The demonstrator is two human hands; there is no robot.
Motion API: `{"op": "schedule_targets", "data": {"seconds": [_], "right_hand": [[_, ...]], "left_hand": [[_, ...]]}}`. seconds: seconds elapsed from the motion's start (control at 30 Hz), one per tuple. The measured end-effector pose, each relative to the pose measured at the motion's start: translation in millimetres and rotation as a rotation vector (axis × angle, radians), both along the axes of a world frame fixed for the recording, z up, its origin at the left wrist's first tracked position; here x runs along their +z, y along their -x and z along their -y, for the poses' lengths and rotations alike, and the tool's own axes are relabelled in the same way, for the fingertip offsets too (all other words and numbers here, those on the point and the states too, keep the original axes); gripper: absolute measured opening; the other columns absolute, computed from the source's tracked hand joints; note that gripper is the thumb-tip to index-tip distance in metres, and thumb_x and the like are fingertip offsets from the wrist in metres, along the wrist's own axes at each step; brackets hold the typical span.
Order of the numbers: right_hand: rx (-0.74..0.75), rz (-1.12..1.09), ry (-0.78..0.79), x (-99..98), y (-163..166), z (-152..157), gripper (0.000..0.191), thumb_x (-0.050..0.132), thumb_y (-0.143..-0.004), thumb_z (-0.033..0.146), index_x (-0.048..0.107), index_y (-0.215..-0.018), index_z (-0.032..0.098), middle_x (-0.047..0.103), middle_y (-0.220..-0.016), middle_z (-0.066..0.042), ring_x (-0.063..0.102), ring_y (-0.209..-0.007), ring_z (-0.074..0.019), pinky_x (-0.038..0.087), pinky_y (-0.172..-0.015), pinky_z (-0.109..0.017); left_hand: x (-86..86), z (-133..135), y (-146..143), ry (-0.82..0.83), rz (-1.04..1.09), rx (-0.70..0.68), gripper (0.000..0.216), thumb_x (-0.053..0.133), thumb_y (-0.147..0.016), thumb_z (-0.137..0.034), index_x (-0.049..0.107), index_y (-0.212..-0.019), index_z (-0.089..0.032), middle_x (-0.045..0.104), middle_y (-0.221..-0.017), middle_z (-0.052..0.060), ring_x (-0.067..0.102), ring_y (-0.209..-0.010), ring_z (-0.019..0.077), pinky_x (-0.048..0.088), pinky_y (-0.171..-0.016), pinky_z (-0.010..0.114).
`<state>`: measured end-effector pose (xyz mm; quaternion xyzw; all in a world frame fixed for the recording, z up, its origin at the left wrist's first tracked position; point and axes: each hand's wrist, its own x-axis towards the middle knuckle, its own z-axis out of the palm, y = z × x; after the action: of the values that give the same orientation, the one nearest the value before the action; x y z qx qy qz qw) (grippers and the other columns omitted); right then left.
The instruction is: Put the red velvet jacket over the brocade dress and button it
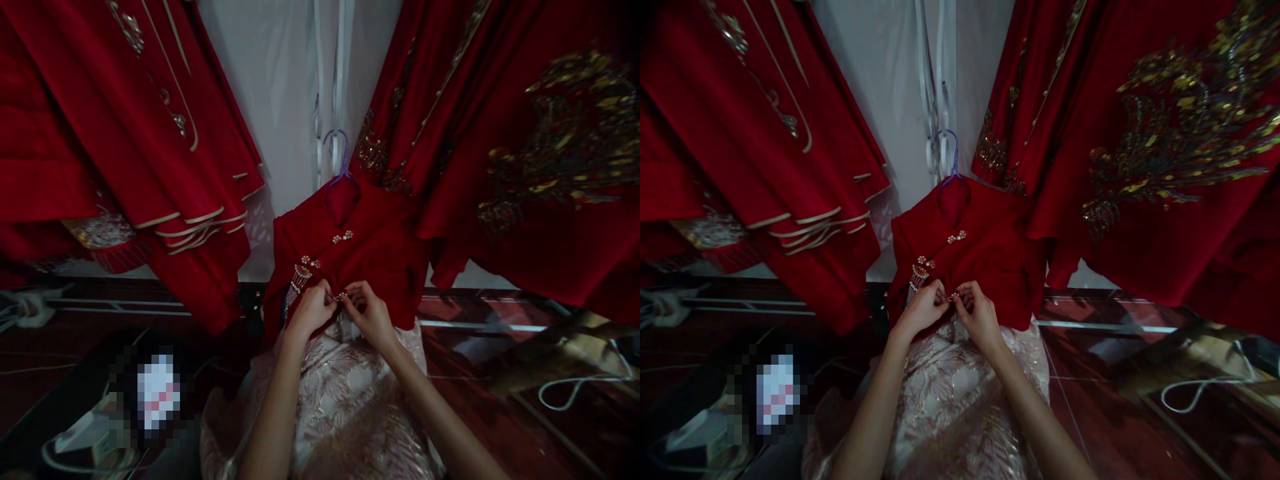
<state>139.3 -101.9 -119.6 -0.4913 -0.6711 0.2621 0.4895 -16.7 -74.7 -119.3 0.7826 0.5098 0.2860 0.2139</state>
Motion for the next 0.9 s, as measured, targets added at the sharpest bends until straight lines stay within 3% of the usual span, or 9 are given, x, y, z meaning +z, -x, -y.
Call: {"op": "schedule_targets", "data": {"seconds": [0.1, 0.37, 0.7, 0.9], "right_hand": [[-0.036, 0.006, -0.008, -7.0, -6, -6, 0.014, 0.053, -0.084, 0.030, 0.052, -0.094, 0.020, 0.063, -0.087, -0.004, 0.061, -0.072, -0.0134, 0.050, -0.064, -0.025], [0.037, -0.047, 0.050, -13.1, -6, -6, 0.018, 0.053, -0.083, 0.034, 0.053, -0.094, 0.020, 0.064, -0.090, -0.005, 0.064, -0.077, -0.0145, 0.054, -0.067, -0.027], [0.004, -0.025, 0.007, -13.8, -3, -3, 0.018, 0.052, -0.083, 0.037, 0.055, -0.090, 0.021, 0.065, -0.087, -0.005, 0.064, -0.076, -0.0161, 0.055, -0.067, -0.028], [-0.018, -0.037, 0.008, -11.8, -1, -2, 0.017, 0.053, -0.083, 0.037, 0.056, -0.088, 0.021, 0.065, -0.085, -0.004, 0.065, -0.076, -0.0158, 0.055, -0.067, -0.028]], "left_hand": [[-5.5, -4, 3, -0.001, 0.091, -0.049, 0.009, 0.053, -0.073, -0.014, 0.051, -0.081, -0.019, 0.062, -0.071, -0.001, 0.060, -0.066, 0.0121, 0.043, -0.063, 0.022], [-16.2, -10, 2, 0.058, 0.252, -0.071, 0.012, 0.056, -0.069, -0.011, 0.055, -0.080, -0.016, 0.064, -0.077, 0.002, 0.060, -0.069, 0.0109, 0.046, -0.065, 0.022], [-13.9, -12, -1, 0.236, 0.489, -0.075, 0.014, 0.066, -0.067, -0.017, 0.063, -0.079, -0.010, 0.068, -0.079, 0.008, 0.063, -0.071, 0.0131, 0.051, -0.071, 0.025], [-12.8, -11, -3, 0.228, 0.495, -0.035, 0.011, 0.066, -0.066, -0.015, 0.066, -0.076, -0.010, 0.070, -0.076, 0.008, 0.064, -0.069, 0.0138, 0.051, -0.069, 0.026]]}}
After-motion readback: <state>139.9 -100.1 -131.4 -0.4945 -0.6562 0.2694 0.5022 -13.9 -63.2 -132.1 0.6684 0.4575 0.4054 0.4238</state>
